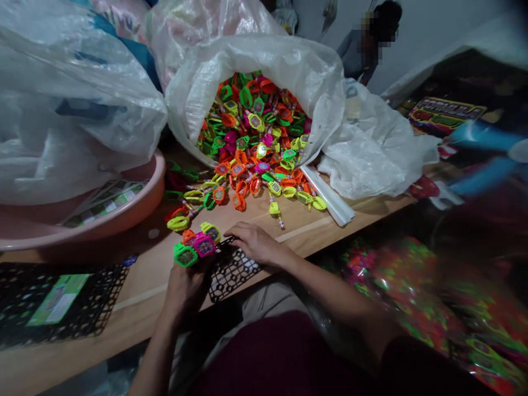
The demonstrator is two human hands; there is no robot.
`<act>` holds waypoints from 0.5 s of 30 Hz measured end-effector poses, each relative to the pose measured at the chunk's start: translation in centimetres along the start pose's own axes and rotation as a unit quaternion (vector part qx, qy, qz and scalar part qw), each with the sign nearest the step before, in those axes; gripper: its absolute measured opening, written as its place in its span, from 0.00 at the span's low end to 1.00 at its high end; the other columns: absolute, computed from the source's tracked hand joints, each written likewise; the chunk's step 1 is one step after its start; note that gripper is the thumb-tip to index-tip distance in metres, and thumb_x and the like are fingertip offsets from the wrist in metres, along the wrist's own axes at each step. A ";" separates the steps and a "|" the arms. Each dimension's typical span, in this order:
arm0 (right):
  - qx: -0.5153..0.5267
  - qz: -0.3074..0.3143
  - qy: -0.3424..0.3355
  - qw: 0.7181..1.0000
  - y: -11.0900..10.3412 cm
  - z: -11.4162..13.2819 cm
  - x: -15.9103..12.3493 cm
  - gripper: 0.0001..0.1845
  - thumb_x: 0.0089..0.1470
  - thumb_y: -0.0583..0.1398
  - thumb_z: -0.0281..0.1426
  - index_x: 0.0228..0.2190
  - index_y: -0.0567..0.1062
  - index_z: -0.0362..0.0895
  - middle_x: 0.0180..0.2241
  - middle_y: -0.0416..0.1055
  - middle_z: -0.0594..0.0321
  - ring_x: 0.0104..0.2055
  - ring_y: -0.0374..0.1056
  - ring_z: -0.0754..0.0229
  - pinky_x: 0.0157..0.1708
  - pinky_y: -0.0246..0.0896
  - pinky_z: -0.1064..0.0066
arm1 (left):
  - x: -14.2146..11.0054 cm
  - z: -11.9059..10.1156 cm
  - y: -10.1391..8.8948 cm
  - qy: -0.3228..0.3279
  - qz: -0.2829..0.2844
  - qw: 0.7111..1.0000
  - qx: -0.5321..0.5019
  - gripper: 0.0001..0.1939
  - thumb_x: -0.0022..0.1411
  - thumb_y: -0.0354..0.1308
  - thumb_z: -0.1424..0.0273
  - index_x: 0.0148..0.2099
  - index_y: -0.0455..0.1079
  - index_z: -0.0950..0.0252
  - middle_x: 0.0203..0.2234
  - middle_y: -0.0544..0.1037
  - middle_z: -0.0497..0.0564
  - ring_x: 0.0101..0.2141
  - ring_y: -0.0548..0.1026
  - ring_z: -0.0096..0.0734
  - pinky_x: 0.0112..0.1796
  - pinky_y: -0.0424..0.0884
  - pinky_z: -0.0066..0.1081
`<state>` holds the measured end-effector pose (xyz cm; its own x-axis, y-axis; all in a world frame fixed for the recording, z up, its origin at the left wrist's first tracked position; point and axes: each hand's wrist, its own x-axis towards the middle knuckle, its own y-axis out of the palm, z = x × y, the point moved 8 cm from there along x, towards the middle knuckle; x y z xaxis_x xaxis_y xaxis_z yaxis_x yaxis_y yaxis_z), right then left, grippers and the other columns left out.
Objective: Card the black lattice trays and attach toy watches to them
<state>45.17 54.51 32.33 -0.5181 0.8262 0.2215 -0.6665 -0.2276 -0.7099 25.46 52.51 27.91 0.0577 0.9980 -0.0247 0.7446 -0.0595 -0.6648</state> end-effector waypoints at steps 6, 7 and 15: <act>-0.208 0.003 0.112 0.972 -7.4 -5.7 -5.3 0.06 0.66 0.63 0.23 0.40 0.81 0.41 0.43 0.73 0.53 0.48 0.65 0.51 0.50 0.62 0.60 | 0.0 -0.1 -0.2 -0.010 0.000 1.000 0.030 0.25 0.66 0.55 0.46 0.44 0.81 0.60 0.38 0.86 0.58 0.43 0.82 0.54 0.41 0.74 0.40; -0.214 0.005 0.122 0.969 -7.8 -6.4 -6.0 0.07 0.67 0.61 0.23 0.40 0.81 0.41 0.42 0.72 0.54 0.47 0.65 0.52 0.49 0.61 0.61 | 0.0 0.0 -0.2 -0.013 0.002 0.999 0.035 0.25 0.66 0.55 0.45 0.42 0.80 0.60 0.38 0.86 0.58 0.43 0.82 0.54 0.41 0.74 0.41; -0.150 -0.049 0.123 0.980 -13.4 -9.6 -6.5 0.07 0.66 0.61 0.26 0.43 0.80 0.44 0.44 0.70 0.57 0.48 0.66 0.55 0.48 0.62 0.66 | 0.3 0.0 -0.2 -0.019 0.006 0.999 0.041 0.27 0.65 0.53 0.44 0.44 0.80 0.59 0.39 0.85 0.58 0.42 0.82 0.54 0.38 0.73 0.39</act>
<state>62.61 57.18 33.98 -0.2899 0.9441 0.1568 -0.5005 -0.0099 -0.8657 25.35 52.78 28.00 0.0399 0.9974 -0.0608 0.6867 -0.0716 -0.7234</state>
